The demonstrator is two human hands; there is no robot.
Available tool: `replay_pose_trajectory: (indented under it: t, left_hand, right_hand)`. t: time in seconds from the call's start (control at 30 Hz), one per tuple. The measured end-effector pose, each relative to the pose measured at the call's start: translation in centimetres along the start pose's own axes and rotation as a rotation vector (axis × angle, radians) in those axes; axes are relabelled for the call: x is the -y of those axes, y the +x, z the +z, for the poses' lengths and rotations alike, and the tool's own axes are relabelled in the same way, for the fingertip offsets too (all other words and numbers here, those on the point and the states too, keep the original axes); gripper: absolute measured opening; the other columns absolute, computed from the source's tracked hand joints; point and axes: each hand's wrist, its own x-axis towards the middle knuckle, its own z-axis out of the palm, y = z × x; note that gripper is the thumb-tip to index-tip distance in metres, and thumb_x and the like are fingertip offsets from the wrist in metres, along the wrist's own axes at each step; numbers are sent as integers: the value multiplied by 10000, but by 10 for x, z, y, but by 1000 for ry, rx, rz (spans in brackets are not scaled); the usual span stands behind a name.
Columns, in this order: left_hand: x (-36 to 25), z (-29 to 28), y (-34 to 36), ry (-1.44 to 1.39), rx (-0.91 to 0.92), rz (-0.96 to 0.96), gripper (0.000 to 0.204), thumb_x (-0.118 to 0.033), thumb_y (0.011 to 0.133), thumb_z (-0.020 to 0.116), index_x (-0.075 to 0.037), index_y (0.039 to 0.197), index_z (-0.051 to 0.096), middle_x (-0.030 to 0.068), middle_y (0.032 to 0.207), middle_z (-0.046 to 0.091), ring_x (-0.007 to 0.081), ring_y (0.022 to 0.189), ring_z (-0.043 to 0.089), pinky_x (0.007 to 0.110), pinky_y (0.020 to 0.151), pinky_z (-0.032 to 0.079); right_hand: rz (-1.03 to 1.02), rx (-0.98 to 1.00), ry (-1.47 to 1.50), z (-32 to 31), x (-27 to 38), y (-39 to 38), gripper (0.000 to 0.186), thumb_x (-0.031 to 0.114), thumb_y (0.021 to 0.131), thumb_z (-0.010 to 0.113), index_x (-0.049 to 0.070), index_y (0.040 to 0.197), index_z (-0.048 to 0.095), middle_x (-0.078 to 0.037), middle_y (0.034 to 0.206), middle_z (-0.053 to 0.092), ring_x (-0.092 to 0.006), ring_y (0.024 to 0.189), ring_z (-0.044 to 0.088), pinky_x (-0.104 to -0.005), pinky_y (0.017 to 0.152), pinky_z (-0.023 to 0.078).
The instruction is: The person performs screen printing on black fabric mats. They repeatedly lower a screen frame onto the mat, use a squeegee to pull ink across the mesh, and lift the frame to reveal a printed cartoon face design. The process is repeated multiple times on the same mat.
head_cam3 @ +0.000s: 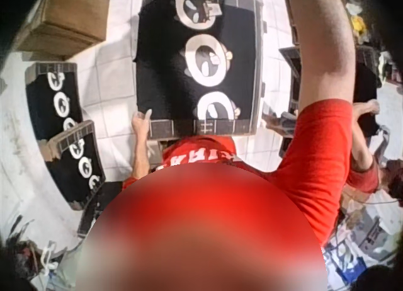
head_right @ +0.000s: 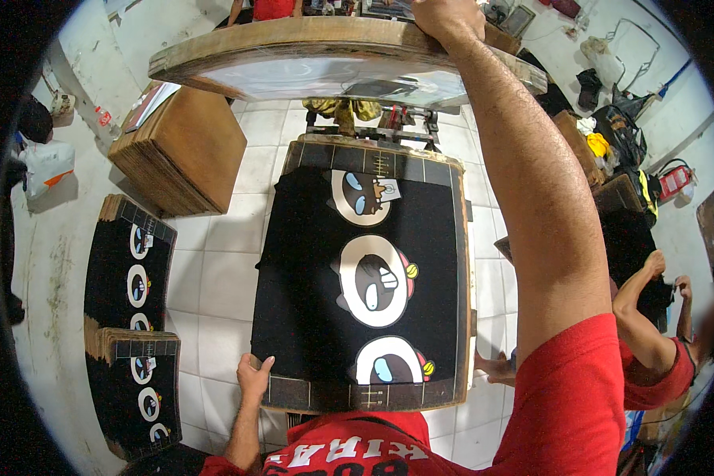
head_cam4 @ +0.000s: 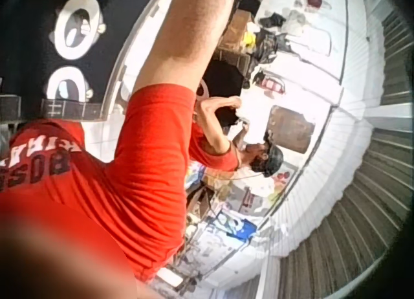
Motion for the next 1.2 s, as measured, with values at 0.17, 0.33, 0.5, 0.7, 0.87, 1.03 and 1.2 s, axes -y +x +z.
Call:
replay_pose_trajectory:
  t: [0.17,0.33,0.5,0.7,0.87,1.03,1.2]
  left_hand:
    - [-19,-4,-6,166,-56,-35,535,-376,746,887,29,979,626,254,907,706,470,904,670,524,814,512]
    - [-28,-6,-5,189,-101,-40,564,-379,752,883,34,1048,637,268,952,708,472,941,671,525,849,509]
    - [-19,-3,1,146,-81,-48,646,-361,764,882,9,1204,587,263,1082,696,446,1043,661,496,924,504]
    - [1,7,10,162,-77,-59,662,-352,755,897,-8,1202,551,262,1077,688,428,1036,660,476,927,500]
    - [15,17,18,128,-78,-25,636,-337,745,909,23,1128,549,223,1075,616,398,1018,604,471,916,481]
    - [18,20,22,137,-75,7,618,-330,718,930,28,1054,554,179,1056,547,381,1009,555,464,945,464]
    - [4,12,31,232,-3,-26,702,-476,703,916,27,1014,535,169,947,584,374,936,593,467,884,487]
  right_hand:
    - [-92,-31,-7,5,-4,11,451,204,859,660,138,1305,653,-168,1257,689,-362,1196,637,-454,1009,505]
    - [-126,0,30,2,-5,16,400,181,851,638,111,1243,675,-190,1197,707,-373,1150,659,-459,968,519]
    - [-96,12,2,4,-8,24,377,164,846,629,108,1214,690,-215,1179,710,-395,1143,666,-462,960,528]
    - [-71,-34,-50,12,-12,31,418,189,835,646,150,1247,705,-180,1235,709,-359,1178,667,-463,1011,522]
    - [-105,-35,-16,2,-4,15,389,187,841,650,146,1224,704,-175,1228,710,-367,1173,664,-460,1006,522]
    - [-48,1,0,-6,0,-10,375,187,859,643,154,1229,694,-170,1219,709,-372,1155,665,-477,982,527]
    - [3,32,-10,-11,1,-27,391,195,863,646,153,1250,684,-167,1221,708,-371,1151,669,-481,984,530]
